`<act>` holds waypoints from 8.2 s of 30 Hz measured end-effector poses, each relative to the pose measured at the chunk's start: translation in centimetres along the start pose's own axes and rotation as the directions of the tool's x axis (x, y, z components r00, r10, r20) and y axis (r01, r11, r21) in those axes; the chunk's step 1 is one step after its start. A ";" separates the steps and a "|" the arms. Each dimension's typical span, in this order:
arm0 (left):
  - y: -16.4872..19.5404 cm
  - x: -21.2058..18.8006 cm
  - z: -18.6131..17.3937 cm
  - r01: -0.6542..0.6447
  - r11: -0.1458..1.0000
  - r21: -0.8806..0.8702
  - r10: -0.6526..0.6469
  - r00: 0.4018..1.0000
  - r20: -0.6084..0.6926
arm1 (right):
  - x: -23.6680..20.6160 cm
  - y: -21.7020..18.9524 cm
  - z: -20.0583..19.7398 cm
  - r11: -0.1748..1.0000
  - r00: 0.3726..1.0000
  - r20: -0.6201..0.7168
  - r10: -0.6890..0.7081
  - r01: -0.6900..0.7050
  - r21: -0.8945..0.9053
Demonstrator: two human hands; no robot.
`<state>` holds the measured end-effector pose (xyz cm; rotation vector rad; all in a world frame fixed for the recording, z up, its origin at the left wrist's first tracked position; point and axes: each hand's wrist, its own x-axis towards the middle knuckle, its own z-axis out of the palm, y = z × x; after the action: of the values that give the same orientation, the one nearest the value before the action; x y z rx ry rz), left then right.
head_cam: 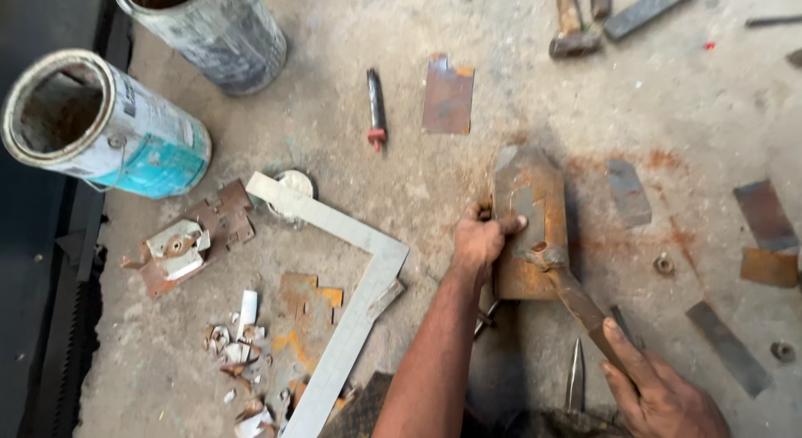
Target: The person uses a hammer and a cylindrical metal punch to shape a small metal piece on an anvil. They repeatedly strike the punch to create a curved edge and then use the punch to form a hole in the metal piece.
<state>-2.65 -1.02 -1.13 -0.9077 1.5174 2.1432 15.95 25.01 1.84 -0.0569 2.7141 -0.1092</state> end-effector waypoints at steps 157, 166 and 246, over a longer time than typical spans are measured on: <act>-2.3 -6.9 -3.4 -0.472 0.809 0.350 0.454 0.880 0.138 | 1.7 -3.7 -7.6 0.676 0.966 -0.100 0.238 -0.091 0.731; -1.3 -4.7 -3.4 -0.450 0.804 0.389 0.418 0.893 0.167 | 10.6 -3.9 -1.5 0.088 0.957 -0.075 0.279 0.053 0.995; -0.3 -7.8 0.0 -0.413 0.691 0.594 0.319 0.911 0.263 | 11.5 -1.5 -4.7 0.082 0.958 0.171 0.229 -0.194 0.977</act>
<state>3.21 -0.38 3.91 -0.2093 2.2881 1.6335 3.57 23.15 1.56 0.7575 1.9923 -1.8418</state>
